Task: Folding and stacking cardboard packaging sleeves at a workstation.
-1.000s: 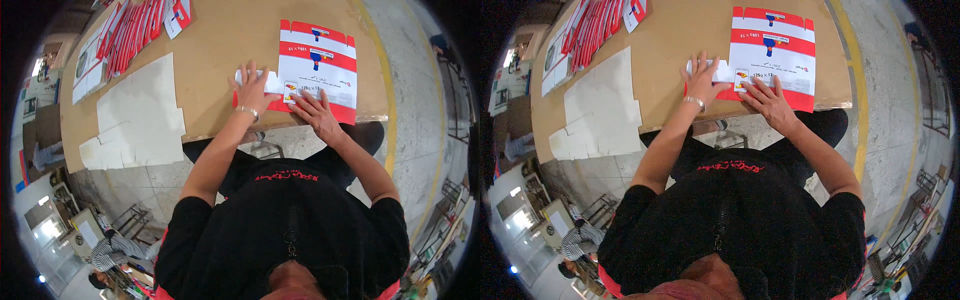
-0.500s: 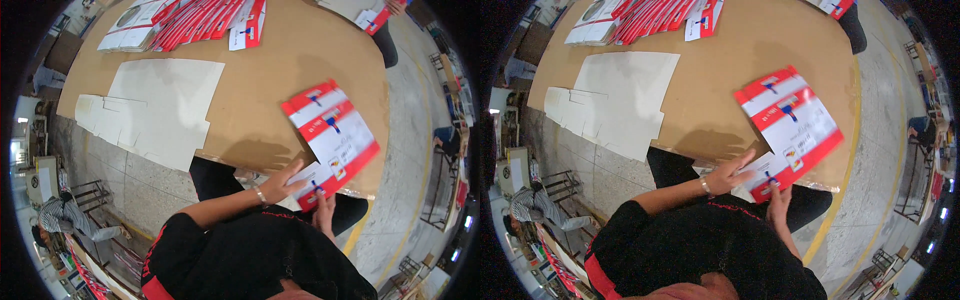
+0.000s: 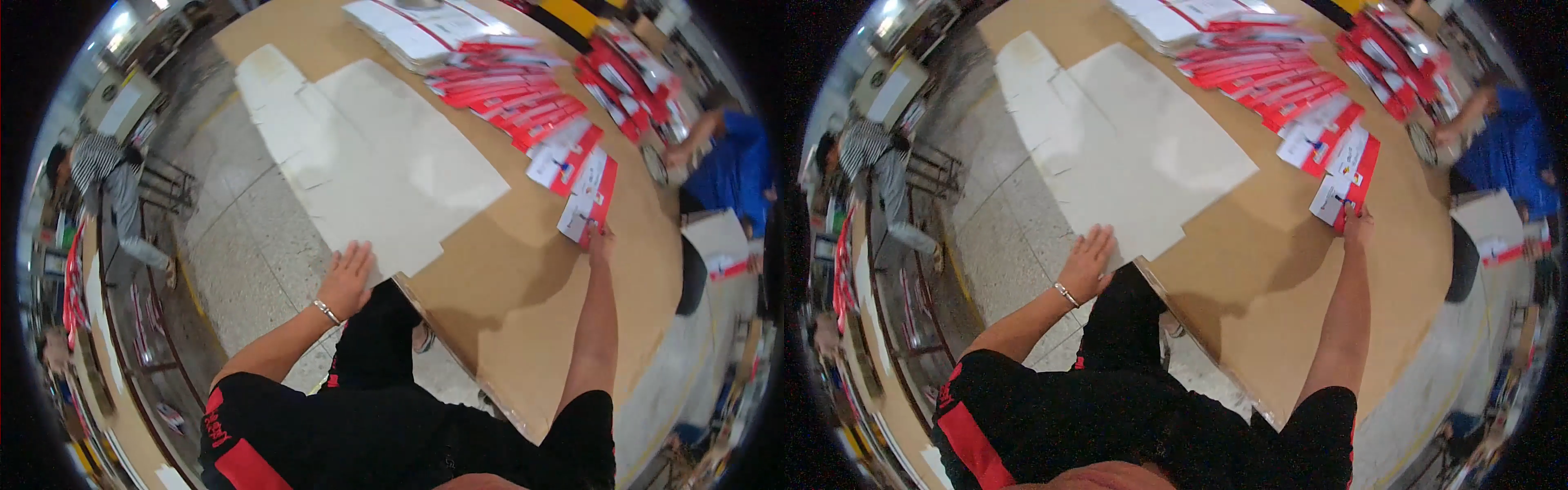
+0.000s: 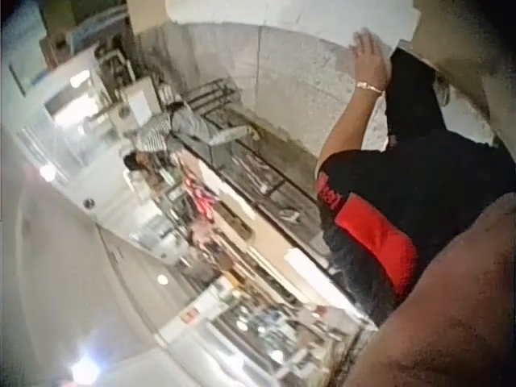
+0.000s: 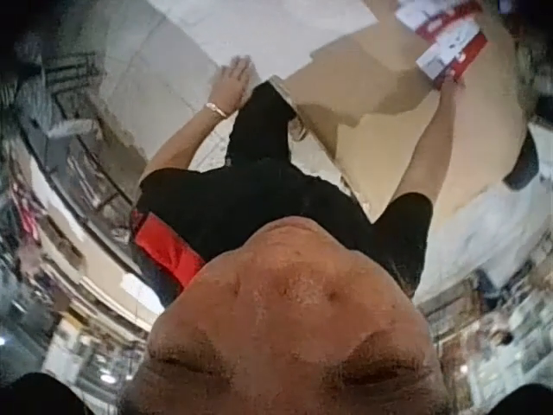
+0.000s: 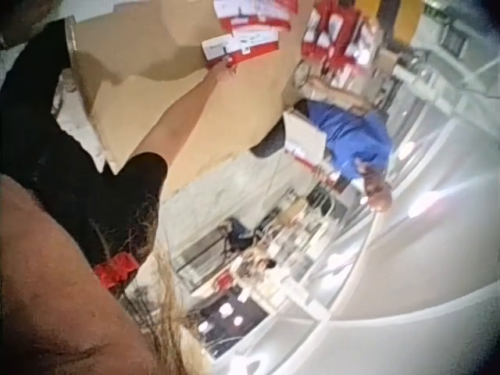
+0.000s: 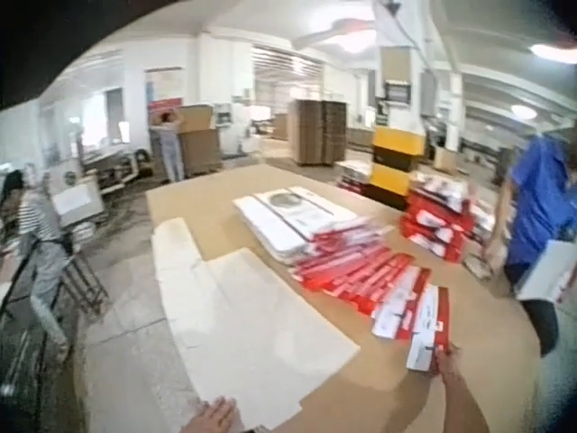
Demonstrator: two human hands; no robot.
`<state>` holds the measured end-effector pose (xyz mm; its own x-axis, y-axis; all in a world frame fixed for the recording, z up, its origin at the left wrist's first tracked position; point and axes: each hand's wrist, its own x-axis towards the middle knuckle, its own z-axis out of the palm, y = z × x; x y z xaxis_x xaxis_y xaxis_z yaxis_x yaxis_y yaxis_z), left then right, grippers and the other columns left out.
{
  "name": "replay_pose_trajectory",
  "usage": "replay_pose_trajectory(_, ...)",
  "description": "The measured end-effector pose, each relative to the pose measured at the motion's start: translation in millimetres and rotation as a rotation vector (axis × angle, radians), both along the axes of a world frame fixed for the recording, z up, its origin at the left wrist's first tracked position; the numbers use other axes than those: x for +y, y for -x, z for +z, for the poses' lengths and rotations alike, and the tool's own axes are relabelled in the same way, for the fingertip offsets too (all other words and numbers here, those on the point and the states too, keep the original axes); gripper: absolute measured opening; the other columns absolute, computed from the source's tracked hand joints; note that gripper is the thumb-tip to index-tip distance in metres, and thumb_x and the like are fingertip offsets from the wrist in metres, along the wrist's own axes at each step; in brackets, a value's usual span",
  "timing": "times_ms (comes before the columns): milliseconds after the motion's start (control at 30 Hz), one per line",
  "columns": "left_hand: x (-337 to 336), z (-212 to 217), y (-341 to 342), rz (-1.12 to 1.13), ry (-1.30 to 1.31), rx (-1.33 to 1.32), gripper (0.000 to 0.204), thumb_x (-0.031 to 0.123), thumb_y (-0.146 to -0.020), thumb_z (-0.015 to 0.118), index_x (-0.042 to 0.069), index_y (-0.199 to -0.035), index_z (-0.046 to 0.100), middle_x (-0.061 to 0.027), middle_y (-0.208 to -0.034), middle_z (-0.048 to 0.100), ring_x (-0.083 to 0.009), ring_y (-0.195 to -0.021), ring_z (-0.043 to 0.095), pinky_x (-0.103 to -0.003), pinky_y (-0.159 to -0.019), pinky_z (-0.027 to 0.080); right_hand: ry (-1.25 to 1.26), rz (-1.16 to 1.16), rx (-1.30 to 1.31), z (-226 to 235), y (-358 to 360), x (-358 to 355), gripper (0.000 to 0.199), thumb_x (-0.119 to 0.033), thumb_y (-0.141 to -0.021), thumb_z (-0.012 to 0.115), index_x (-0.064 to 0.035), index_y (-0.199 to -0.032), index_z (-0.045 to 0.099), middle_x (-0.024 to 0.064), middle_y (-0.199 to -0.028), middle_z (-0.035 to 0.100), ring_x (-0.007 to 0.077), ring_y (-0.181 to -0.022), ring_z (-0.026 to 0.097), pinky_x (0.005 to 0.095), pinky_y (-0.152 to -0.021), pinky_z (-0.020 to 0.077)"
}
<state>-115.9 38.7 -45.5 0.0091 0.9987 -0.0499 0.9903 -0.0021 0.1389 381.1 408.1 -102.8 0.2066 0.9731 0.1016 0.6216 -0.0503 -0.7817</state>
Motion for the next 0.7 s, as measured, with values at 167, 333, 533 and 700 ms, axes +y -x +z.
replay_pose_trajectory(167,-9.1,26.9,5.7,-0.025,-0.258,-0.184,0.039,0.013,-0.081,0.061,0.007,-0.119,0.056,-0.009,-0.128,0.055,-0.0275,-0.123,0.05,-0.055,-0.108,0.028,-0.461,0.226,-0.466,18.6,73.2,-27.8,0.061,-0.018,-0.077,0.076,-0.0031,-0.128,0.047,0.0164,-0.119,0.054,0.0285,-0.097,0.059,0.0394,-0.081,0.0514)
replay_pose_trajectory(333,-10.6,89.1,-36.3,-0.249,-0.692,-0.207,0.023,0.01,-0.079,0.06,0.008,-0.1,0.066,-0.0045,-0.105,0.066,-0.0206,-0.112,0.058,-0.06,-0.11,0.024,-0.616,0.943,-0.356,170.3,223.6,-270.2,0.051,-0.02,-0.073,0.073,-0.0061,-0.119,0.057,0.0126,-0.112,0.06,0.0308,-0.1,0.058,0.046,-0.09,0.0438)
replay_pose_trajectory(533,-27.0,60.2,-80.4,-0.584,-0.307,-0.503,0.054,0.031,-0.074,0.072,0.012,-0.122,0.057,-0.0077,-0.131,0.053,-0.0266,-0.13,0.042,-0.061,-0.112,0.015,-0.431,0.747,-0.431,125.8,163.5,-368.7,0.026,-0.006,-0.075,0.06,-0.0101,-0.1,0.066,0.0075,-0.101,0.064,0.0259,-0.094,0.06,0.0431,-0.089,0.0424)
replay_pose_trajectory(700,-9.5,38.8,-55.6,-0.418,-0.107,-0.151,0.085,0.031,-0.062,0.08,0.018,-0.138,0.043,-0.0104,-0.146,0.037,-0.035,-0.138,0.027,-0.057,-0.112,0.02,-0.22,0.25,-0.225,108.8,68.5,-444.8,0.017,0.0,-0.077,0.058,-0.005,-0.092,0.065,0.0102,-0.095,0.064,0.0286,-0.093,0.06,0.0405,-0.089,0.0449)
